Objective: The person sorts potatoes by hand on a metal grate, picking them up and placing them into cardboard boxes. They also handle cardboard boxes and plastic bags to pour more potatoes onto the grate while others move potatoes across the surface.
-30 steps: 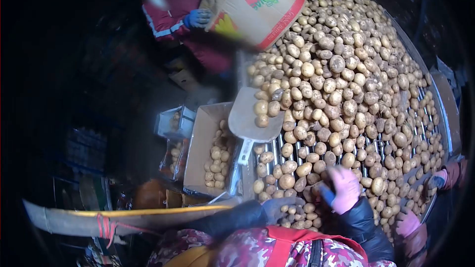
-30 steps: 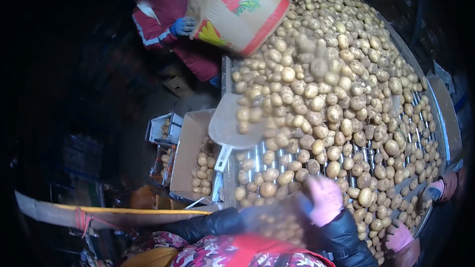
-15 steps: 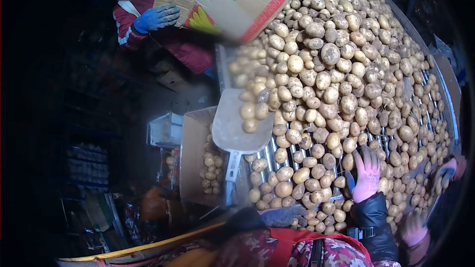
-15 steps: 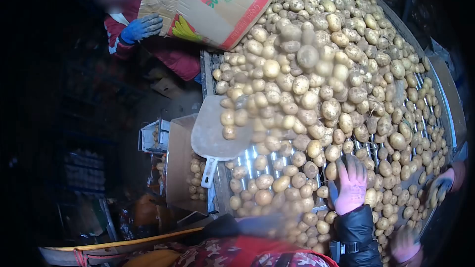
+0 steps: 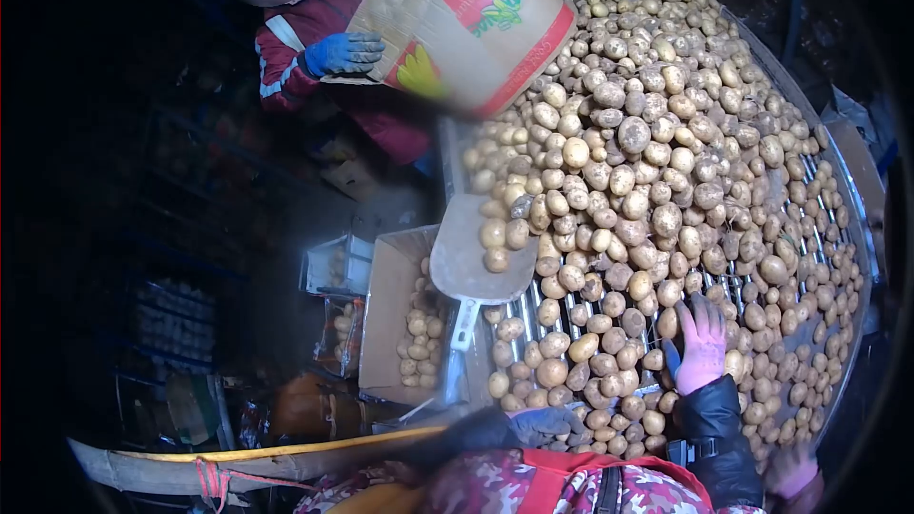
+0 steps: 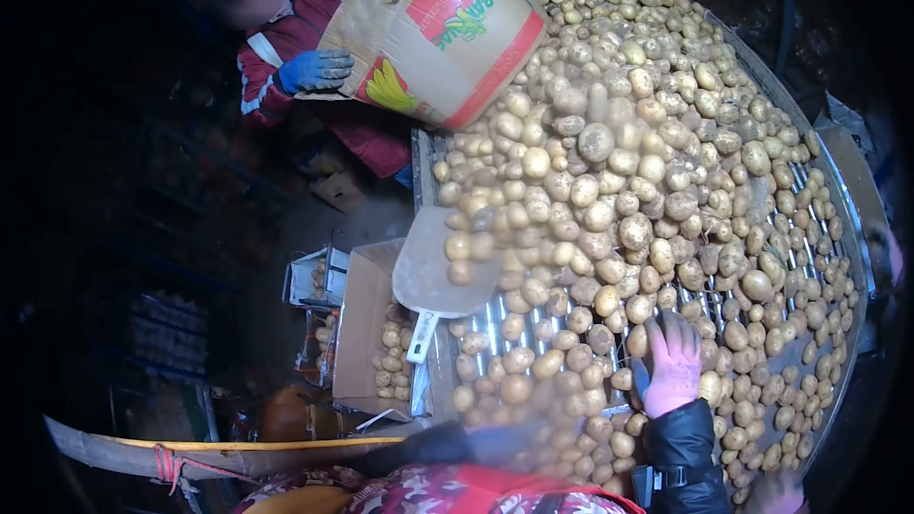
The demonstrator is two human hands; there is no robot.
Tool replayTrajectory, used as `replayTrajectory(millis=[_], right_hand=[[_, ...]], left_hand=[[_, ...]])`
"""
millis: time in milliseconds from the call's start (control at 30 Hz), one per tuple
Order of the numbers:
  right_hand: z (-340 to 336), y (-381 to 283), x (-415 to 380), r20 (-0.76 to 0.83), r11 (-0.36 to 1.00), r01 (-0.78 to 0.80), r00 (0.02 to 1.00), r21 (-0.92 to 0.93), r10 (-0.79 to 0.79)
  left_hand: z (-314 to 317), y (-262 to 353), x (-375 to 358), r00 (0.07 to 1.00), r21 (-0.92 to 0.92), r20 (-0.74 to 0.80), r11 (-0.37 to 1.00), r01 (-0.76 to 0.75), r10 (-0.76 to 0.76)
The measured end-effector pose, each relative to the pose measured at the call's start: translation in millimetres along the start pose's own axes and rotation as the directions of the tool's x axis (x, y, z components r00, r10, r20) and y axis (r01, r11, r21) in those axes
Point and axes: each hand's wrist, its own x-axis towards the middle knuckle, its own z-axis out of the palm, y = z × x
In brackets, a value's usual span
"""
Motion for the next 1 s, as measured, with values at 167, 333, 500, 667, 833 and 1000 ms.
replayTrajectory(millis=[167,333,500,667,833,1000], right_hand=[[0.3,0.0,-0.6,-0.018,1.0,-0.009,1.0,-0.024,0.009],[3.2,1.1,-2.7,-0.049,1.0,-0.018,0.999,-0.02,0.017],[4.5,3.0,-2.2,-0.051,0.999,-0.041,0.998,-0.029,0.039],[13.9,9.3,-8.2,-0.046,0.994,-0.07,0.997,-0.08,0.067],[16.5,12.9,-10.3,-0.055,0.984,-0.13,0.991,-0.124,0.124],[16.5,11.7,-10.4,-0.056,0.988,-0.117,0.992,-0.096,0.112]], left_hand=[[45.2,30.0,-31.0,0.947,0.556,0.146,0.767,-0.319,0.287],[102.0,64.2,-44.7,0.993,0.075,-0.113,0.997,-0.009,0.017],[55.0,37.9,-15.2,0.995,-0.016,0.095,1.0,0.012,-0.01],[20.1,18.1,-2.7,0.985,0.02,0.139,0.995,0.096,-0.098],[40.1,26.0,-14.5,0.994,0.022,0.108,0.999,0.03,-0.032],[86.2,49.8,-34.4,0.993,-0.029,0.111,0.999,0.029,-0.026]])
